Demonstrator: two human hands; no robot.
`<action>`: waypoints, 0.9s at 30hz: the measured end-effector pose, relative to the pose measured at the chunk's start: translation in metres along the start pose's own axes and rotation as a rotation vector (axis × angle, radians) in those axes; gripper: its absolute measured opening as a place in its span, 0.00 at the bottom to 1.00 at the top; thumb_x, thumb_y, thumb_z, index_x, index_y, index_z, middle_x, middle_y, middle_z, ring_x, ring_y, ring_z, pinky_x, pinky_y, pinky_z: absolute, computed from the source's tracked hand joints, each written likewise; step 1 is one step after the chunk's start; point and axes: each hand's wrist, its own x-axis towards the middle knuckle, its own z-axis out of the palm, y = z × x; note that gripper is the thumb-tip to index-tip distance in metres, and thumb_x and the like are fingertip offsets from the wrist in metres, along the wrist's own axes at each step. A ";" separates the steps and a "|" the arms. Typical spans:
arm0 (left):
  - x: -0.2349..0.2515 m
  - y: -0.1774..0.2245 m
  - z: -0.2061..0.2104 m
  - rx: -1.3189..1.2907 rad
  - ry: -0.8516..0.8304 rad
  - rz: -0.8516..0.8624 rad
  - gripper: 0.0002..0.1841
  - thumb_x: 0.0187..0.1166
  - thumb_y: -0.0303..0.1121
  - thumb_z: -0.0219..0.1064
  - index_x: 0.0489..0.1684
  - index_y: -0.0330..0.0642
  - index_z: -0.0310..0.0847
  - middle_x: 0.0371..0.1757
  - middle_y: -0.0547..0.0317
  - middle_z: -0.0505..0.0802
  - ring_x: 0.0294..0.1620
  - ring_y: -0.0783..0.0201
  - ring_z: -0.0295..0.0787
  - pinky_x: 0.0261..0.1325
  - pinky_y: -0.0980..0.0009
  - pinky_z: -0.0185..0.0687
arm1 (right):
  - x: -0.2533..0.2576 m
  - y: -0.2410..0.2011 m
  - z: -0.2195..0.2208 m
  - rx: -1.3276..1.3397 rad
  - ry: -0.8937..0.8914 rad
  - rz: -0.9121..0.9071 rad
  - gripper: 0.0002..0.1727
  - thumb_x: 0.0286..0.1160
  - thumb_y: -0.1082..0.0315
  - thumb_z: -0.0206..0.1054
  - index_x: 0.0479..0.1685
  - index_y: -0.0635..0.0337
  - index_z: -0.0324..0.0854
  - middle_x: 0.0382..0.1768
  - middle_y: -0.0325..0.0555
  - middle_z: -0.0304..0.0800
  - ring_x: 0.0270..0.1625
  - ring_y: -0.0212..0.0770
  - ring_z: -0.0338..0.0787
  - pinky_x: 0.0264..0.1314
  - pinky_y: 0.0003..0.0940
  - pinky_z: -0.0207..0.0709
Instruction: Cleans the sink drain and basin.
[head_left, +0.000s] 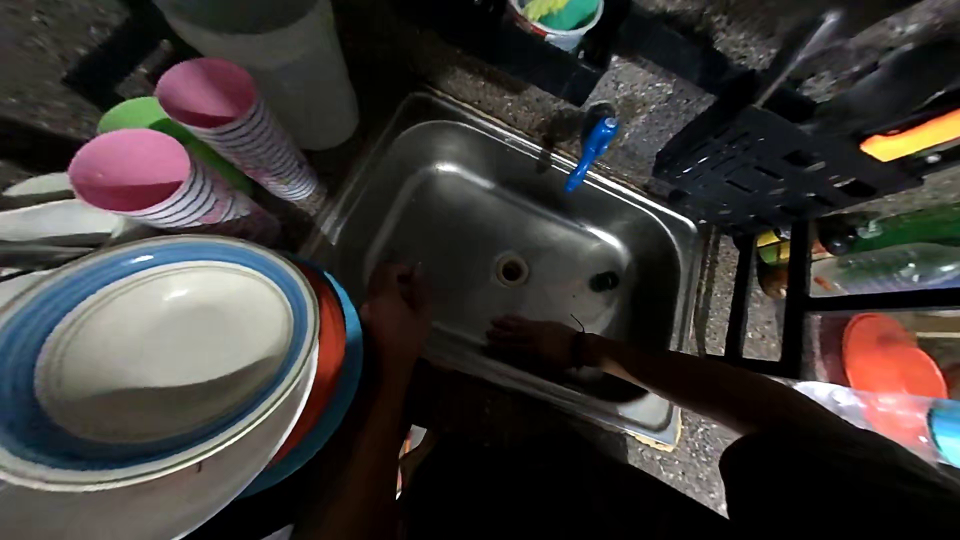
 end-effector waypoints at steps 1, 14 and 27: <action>0.000 0.001 -0.002 0.009 -0.017 -0.001 0.17 0.88 0.38 0.62 0.59 0.29 0.82 0.47 0.36 0.91 0.40 0.45 0.91 0.48 0.46 0.87 | -0.008 -0.001 -0.003 -0.006 -0.016 0.007 0.36 0.78 0.74 0.67 0.90 0.58 0.65 0.92 0.53 0.59 0.96 0.56 0.49 0.98 0.49 0.42; 0.003 -0.003 -0.001 -0.056 0.018 0.029 0.16 0.88 0.34 0.61 0.57 0.26 0.82 0.50 0.34 0.90 0.45 0.44 0.91 0.53 0.47 0.87 | -0.043 -0.003 0.013 0.007 0.070 0.287 0.26 0.89 0.74 0.53 0.86 0.62 0.69 0.90 0.49 0.64 0.87 0.55 0.72 0.74 0.55 0.80; 0.000 -0.011 0.007 -0.069 0.058 0.052 0.16 0.88 0.35 0.61 0.56 0.27 0.81 0.47 0.36 0.90 0.39 0.46 0.90 0.47 0.49 0.88 | -0.012 -0.003 0.016 -0.117 0.046 0.130 0.31 0.90 0.68 0.54 0.92 0.62 0.59 0.93 0.55 0.55 0.97 0.55 0.48 0.99 0.50 0.39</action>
